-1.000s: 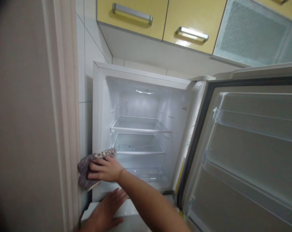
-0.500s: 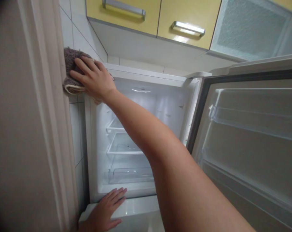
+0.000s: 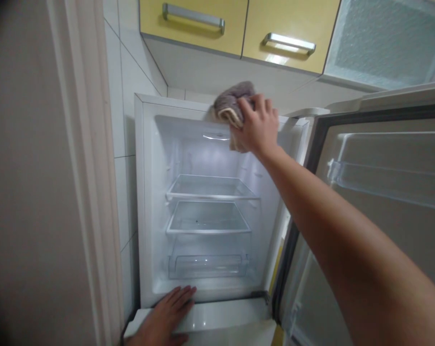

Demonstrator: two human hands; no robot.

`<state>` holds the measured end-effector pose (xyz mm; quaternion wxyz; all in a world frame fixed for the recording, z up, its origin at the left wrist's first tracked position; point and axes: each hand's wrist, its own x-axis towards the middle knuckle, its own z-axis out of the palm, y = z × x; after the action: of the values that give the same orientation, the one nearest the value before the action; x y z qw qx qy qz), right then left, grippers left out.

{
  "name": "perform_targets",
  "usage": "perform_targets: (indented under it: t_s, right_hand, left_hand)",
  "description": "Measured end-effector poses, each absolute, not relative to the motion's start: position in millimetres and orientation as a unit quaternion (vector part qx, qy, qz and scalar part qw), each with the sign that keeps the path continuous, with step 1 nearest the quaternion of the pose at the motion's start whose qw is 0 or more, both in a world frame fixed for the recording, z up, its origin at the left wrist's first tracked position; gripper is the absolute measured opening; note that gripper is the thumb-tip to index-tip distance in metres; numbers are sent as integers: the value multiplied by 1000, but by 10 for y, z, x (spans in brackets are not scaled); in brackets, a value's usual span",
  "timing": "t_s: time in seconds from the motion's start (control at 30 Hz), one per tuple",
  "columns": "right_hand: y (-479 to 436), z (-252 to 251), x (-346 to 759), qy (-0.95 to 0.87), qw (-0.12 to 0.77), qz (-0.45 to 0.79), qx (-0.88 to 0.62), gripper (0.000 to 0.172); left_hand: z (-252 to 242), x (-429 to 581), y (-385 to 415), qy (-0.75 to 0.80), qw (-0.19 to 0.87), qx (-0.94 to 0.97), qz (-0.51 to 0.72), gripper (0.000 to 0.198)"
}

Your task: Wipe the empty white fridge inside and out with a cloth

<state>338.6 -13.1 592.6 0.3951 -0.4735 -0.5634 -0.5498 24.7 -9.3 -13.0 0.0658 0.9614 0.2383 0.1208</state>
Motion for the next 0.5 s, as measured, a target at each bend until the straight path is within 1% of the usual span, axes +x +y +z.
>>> perform_targets:
  t_s: [0.1,0.2,0.3,0.43,0.5]
  right_hand:
    - [-163,5898,3889,-471,487,-525,-515,81]
    - [-108,5914,3895,-422,544,-512,-514,83]
    - [23,5935,3453,-418,527,-533,-514,86]
    - [224,5959,2560,-511,471,-551,-462,70]
    - [326,5969,2111,-570,461,-544,-409,68]
  left_hand:
    - [-14,267,-128,240,82,961,107,98]
    - [50,288,-128,244,88,962,88,95]
    - [43,309,-111,243,81,963,78,92]
    - [5,312,-112,232,72,965,101,88]
    - [4,308,-122,225,66,966,114,88]
